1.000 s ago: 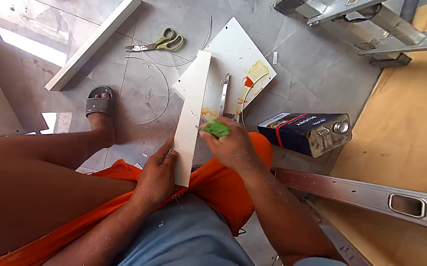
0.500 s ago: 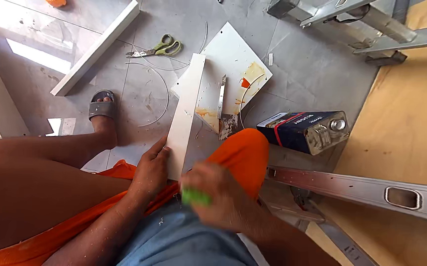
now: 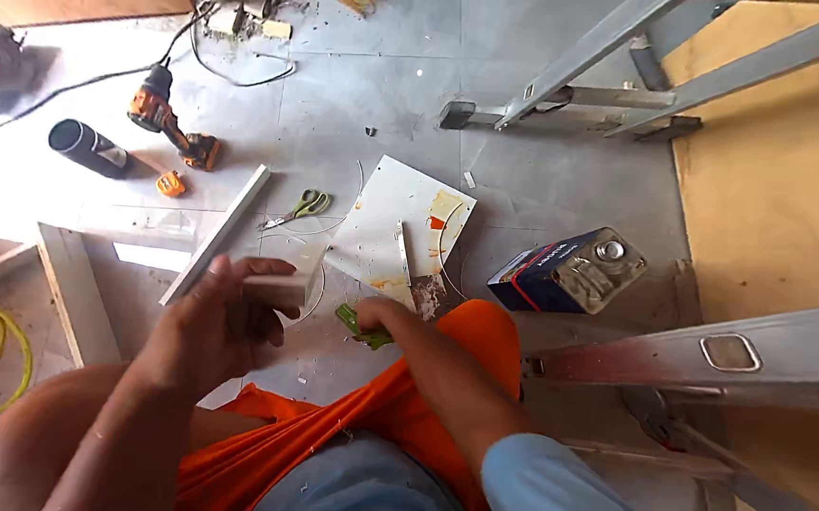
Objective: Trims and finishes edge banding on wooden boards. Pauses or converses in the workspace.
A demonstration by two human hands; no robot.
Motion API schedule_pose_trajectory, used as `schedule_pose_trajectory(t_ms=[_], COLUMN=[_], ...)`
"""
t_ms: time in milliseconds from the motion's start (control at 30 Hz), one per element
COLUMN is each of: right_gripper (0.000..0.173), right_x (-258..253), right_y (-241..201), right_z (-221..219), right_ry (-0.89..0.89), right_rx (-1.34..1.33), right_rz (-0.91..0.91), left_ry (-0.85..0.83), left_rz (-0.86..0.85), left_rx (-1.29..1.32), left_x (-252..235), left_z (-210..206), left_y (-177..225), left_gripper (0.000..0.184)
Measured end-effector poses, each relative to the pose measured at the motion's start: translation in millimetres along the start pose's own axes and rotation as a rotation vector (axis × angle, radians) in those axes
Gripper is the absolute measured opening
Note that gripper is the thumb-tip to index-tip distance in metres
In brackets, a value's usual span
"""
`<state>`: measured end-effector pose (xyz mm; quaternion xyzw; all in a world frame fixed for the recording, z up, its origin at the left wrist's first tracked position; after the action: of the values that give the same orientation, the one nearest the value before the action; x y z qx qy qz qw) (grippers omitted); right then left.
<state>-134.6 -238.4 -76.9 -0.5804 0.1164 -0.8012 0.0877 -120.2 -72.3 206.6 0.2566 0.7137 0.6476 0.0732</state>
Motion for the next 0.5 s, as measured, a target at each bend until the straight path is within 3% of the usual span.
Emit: schedule_pose_trajectory(t_ms=[67,100,167,233,300,367,400,500], right_gripper=[0.038,0.038,0.038,0.042,0.062,0.086,0.087,0.055], right_x=[-19,-21,-12,-1,2,6,11,25], right_y=[3,6,11,19,22,10,-1,-31], right_z=[-17,-19,-7,17,47,62,65,65], right_ry=[-0.020,-0.024,0.024,0.161,0.327,0.418,0.435,0.436], right_rx=[-0.037,-0.045,-0.091,-0.235,-0.404,-0.575,-0.634,-0.672], right_rz=[-0.043,-0.052,-0.048,-0.010,0.106,0.330,0.446,0.654], left_ry=[-0.145,-0.163,-0.067,0.066,0.167,0.199,0.206,0.290], left_rz=[-0.057,-0.056,0.000,0.076,0.134,0.110,0.075,-0.024], left_rx=[-0.139,-0.200,-0.340,-0.491,-0.676,-0.764,-0.785,-0.802], left_x=[-11,-18,-31,-43,-60,-79,-88,-106], left_z=[-1,-1,-4,-8,-4,6,10,12], left_y=[23,30,38,35,26,14,9,0], left_gripper=[0.077,0.066,0.038,0.024,0.013,0.015,0.019,0.030])
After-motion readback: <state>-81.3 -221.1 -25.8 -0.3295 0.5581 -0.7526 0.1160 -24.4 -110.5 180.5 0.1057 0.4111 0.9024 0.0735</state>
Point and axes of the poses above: each hand's wrist, its own x-axis away from the middle knuckle, its own z-axis out of the back of the hand, y = z × x, the point moved 7 cm from there along -x, towards the middle knuckle, and after that the axes turned 5 degrees about -z, right-handed, at the moved point
